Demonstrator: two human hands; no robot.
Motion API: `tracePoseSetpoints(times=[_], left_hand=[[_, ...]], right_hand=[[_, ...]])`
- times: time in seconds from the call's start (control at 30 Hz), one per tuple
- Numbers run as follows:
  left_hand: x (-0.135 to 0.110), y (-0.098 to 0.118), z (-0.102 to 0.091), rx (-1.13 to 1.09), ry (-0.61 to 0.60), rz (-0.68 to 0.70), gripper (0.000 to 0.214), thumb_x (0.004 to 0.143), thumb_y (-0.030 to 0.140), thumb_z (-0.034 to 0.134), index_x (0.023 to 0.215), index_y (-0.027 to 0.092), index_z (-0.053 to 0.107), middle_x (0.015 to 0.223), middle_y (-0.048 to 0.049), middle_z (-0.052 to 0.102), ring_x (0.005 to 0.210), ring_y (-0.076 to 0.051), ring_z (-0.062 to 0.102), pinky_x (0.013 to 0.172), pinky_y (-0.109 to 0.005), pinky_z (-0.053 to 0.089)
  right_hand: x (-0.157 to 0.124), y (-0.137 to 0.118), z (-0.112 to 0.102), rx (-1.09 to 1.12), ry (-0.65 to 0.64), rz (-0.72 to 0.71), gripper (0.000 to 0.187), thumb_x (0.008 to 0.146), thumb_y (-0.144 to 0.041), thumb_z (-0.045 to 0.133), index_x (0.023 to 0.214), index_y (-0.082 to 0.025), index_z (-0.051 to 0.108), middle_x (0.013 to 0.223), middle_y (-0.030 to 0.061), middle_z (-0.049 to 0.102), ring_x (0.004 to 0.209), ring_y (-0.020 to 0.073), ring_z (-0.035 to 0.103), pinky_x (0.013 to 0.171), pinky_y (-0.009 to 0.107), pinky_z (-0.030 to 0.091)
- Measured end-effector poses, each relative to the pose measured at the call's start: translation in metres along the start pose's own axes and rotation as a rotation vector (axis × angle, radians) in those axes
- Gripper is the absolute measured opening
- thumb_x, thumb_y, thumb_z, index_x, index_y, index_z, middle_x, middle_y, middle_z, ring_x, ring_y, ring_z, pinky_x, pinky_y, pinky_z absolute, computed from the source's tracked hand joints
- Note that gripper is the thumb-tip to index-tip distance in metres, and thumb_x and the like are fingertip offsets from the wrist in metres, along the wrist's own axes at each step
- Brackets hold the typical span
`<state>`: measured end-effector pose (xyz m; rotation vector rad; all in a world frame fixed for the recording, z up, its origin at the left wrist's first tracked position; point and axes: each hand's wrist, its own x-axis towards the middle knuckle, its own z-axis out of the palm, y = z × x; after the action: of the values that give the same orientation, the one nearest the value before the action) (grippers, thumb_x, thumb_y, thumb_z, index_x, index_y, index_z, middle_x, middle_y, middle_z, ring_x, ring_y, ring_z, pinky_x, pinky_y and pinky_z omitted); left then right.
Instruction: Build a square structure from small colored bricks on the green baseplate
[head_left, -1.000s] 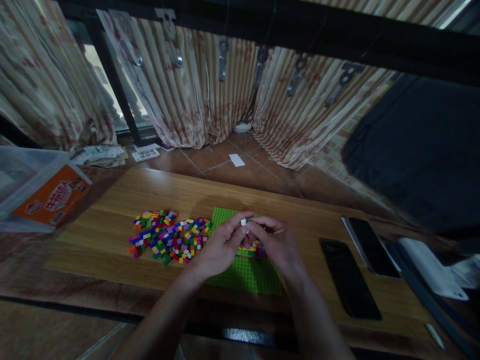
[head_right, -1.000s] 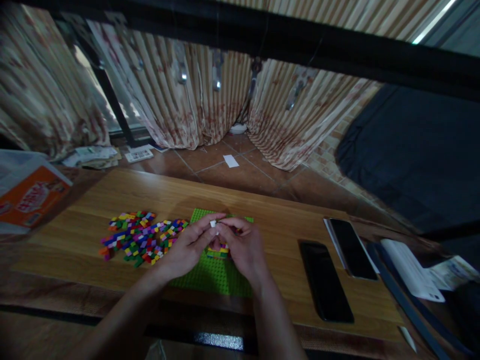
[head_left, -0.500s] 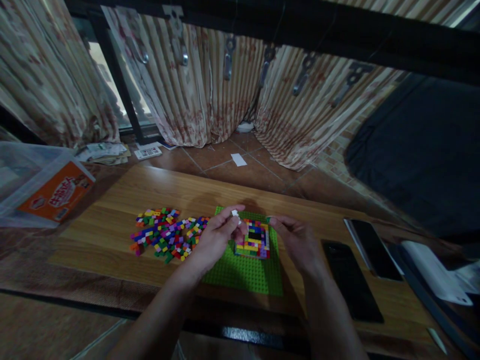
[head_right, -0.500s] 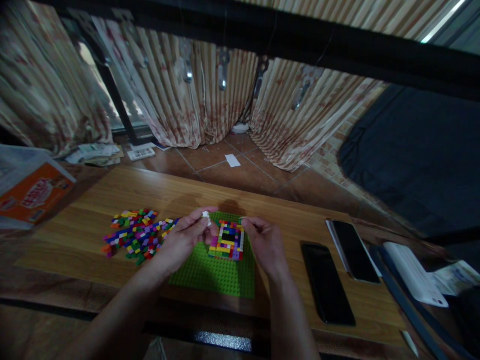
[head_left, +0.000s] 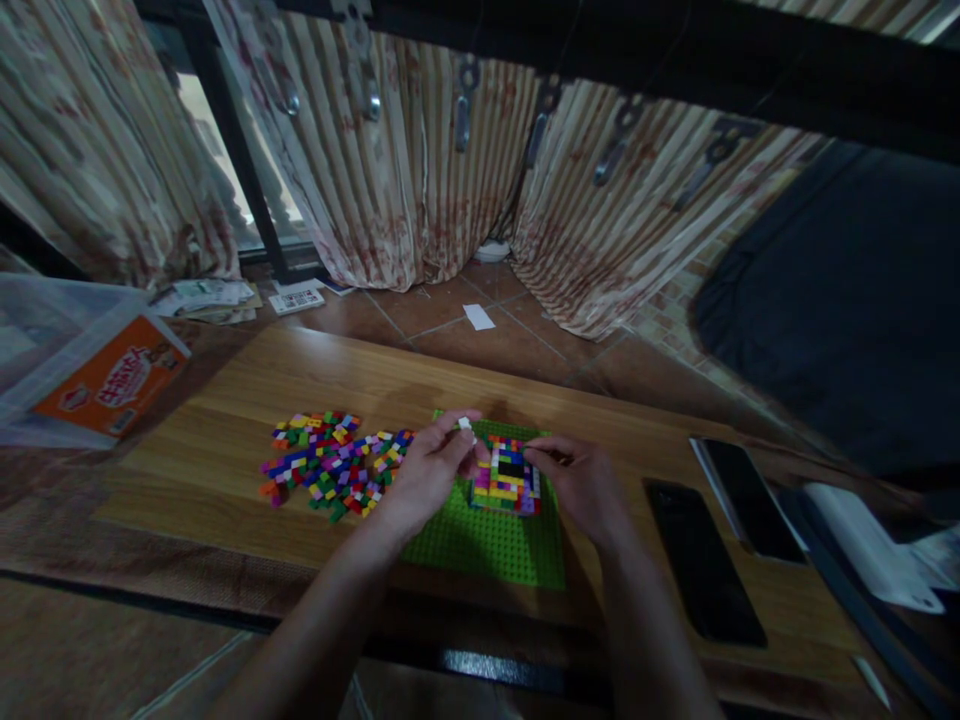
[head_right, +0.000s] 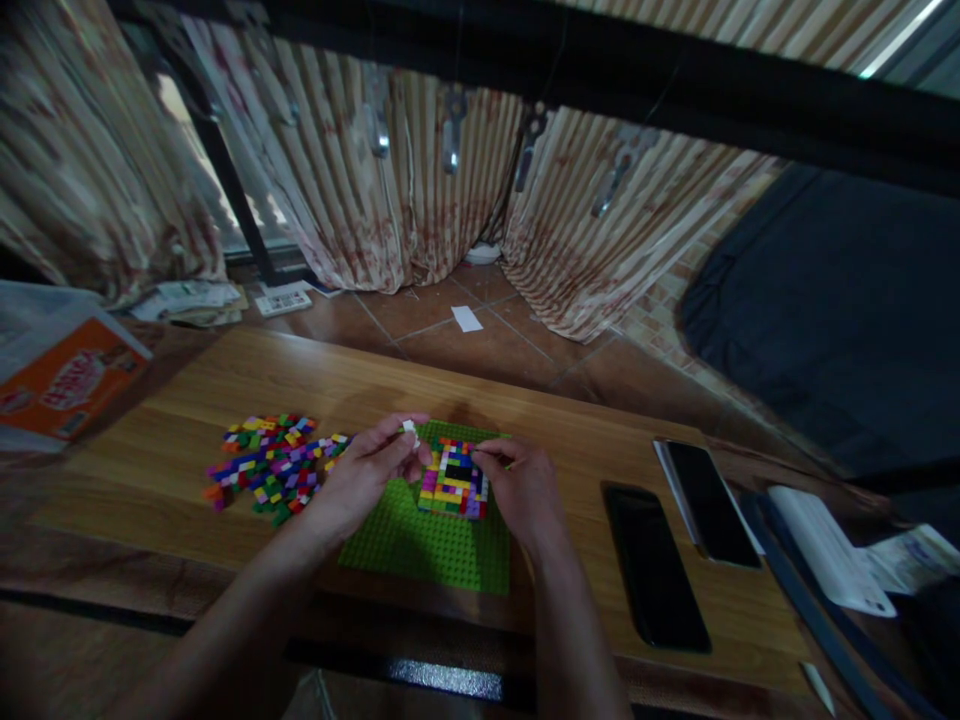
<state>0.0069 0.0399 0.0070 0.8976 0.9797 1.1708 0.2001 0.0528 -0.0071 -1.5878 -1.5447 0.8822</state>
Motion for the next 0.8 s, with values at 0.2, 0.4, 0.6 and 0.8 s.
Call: tracePoseSetpoints(times=[0.2,0.4,0.6,0.8], left_hand=[[0.0,0.002,-0.001,0.021,0.011,0.005,0.033,0.083,0.03,0.059,0.111,0.013,0.058,0.064,0.0013,0.064,0.054,-0.01,0.053,0.056,-0.023,0.041],[0.0,0.0,-0.001,0.02,-0.007,0.01,0.031,0.084,0.029,0.058,0.111,0.013,0.058,0.065,0.0013,0.064,0.055,-0.01,0.053,0.057,-0.024,0.041],[0.0,-0.001,-0.001,0.032,0.009,0.0,0.03,0.084,0.028,0.057,0.11,0.013,0.058,0.066,0.0011,0.063,0.056,-0.01,0.054,0.058,-0.024,0.041],[0.0,0.0,-0.001,0.034,0.006,0.017,0.029,0.084,0.027,0.057,0.109,0.013,0.059,0.064,0.0016,0.063,0.054,-0.01,0.052,0.056,-0.023,0.04]], right_hand=[[0.002,-0.002,0.002,-0.041,-0.009,-0.013,0.015,0.076,-0.034,0.064,0.079,-0.024,0.076,0.083,0.003,0.075,0.079,0.022,0.067,0.076,0.036,0.049],[-0.002,-0.013,0.0,-0.138,-0.014,-0.088,0.015,0.079,-0.029,0.06,0.08,-0.024,0.074,0.083,0.0033,0.074,0.078,0.0212,0.066,0.075,0.034,0.048],[-0.003,-0.023,-0.001,-0.296,-0.022,-0.207,0.018,0.081,-0.023,0.056,0.077,-0.023,0.073,0.082,0.0048,0.071,0.075,0.0195,0.065,0.073,0.032,0.047],[-0.003,-0.022,-0.001,-0.339,-0.025,-0.244,0.019,0.083,-0.023,0.055,0.078,-0.022,0.074,0.082,0.005,0.071,0.074,0.0189,0.065,0.071,0.031,0.047]])
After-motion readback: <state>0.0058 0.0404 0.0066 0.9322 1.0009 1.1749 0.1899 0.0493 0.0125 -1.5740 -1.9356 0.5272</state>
